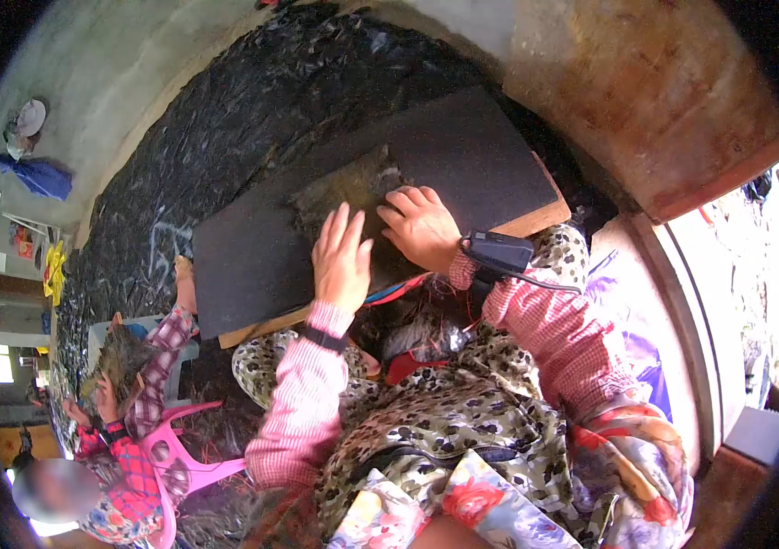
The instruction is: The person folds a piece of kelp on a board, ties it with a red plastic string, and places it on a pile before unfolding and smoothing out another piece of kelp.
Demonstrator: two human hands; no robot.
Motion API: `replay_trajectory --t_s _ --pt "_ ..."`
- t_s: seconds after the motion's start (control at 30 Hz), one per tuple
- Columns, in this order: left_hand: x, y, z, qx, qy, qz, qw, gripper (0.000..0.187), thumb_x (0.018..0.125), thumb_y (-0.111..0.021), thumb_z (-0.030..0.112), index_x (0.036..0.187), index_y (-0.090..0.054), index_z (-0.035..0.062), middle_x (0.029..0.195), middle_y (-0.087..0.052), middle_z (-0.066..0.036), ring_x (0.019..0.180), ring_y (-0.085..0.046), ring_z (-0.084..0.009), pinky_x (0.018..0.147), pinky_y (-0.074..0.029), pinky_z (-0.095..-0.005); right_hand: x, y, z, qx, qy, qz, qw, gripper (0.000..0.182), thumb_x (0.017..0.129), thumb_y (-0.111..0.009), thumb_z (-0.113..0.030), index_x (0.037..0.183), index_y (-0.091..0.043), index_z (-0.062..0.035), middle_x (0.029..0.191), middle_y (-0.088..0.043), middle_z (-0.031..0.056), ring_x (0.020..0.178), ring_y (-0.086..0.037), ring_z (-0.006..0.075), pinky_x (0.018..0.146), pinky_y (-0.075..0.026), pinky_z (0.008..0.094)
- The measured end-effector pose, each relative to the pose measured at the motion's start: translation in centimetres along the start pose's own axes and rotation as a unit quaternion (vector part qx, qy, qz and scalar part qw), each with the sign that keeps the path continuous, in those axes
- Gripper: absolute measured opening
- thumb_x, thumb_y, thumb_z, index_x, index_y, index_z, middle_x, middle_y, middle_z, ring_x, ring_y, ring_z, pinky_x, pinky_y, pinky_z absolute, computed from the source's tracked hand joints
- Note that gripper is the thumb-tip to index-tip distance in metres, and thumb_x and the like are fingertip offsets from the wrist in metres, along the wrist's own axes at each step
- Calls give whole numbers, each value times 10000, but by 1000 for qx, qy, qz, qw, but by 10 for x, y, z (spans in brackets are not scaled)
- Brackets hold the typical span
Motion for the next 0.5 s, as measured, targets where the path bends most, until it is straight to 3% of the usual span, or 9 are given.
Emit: replay_trajectory --t_s 0.03,0.13,0.23,0.27,0.33,0.37,0.43,0.47,0.5 --pt "12 -17 0 29 -1 -23 999 483 868 -543 234 1311 -416 91 1417 -316 -146 1307 -285 -321 1020 -281 -490 -1 -1 4 -2 -1 2 1000 269 772 -629 -214 1002 -639 -74 1039 -591 99 1041 -515 271 905 -381 374" --pt "23 -54 -14 61 69 -119 989 574 901 -483 346 1409 -285 170 1487 -186 -125 1363 -165 -335 1043 -190 -571 -10 -2 54 35 -172 -11 984 250 792 -602 -215 1001 -649 -86 1030 -601 77 1045 -513 263 902 -372 387" --pt "15 -70 -21 46 79 -113 989 613 919 -435 399 1442 -194 192 1514 -105 -98 1388 -98 -313 1059 -141 -584 -22 0 98 127 -241 44 961 181 808 -579 -158 906 -679 -44 830 -638 107 732 -615 267 666 -473 370" --pt "12 -72 -24 37 84 -107 990 612 920 -428 401 1442 -195 182 1516 -98 -94 1390 -93 -307 1058 -134 -587 -25 -2 106 123 -247 45 960 181 808 -579 -158 906 -679 -44 830 -638 107 732 -615 267 666 -473 370" --pt "9 -72 -25 35 72 -78 994 618 911 -450 406 1432 -213 175 1505 -133 -106 1378 -132 -329 1041 -173 -602 -25 -24 112 309 -332 -36 891 195 829 -565 -144 890 -677 4 674 -625 114 506 -568 200 468 -439 319" --pt "9 -72 -24 36 72 -77 994 620 912 -449 406 1433 -210 170 1503 -135 -110 1376 -134 -332 1040 -175 -603 -20 -20 109 308 -335 -35 890 195 829 -565 -144 890 -677 4 674 -625 114 506 -568 200 468 -439 319" --pt "9 -71 -22 34 67 -75 994 620 911 -451 403 1432 -211 168 1502 -136 -114 1375 -136 -336 1037 -179 -605 -36 -52 101 451 -473 -166 739 217 870 -541 -178 931 -660 -8 606 -576 65 444 -480 99 406 -363 232" --pt "10 -69 -21 34 63 -70 995 620 911 -453 399 1432 -212 166 1501 -138 -118 1373 -137 -340 1034 -182 -607 -38 -57 97 495 -483 -190 697 238 883 -544 -202 959 -648 -2 631 -573 54 450 -464 88 391 -339 225" --pt "10 -69 -21 36 62 -72 995 620 911 -453 399 1432 -212 166 1501 -138 -118 1373 -137 -340 1034 -182 -607 -38 -62 103 497 -484 -189 695 238 883 -544 -202 959 -648 -2 631 -573 54 450 -464 88 391 -339 225"
Point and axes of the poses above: each hand's wrist, its own x-axis towards the middle knuckle, its own y-axis out of the back of the hand, z = x × y, the point moved 10 cm from there along x, towards the middle knuckle
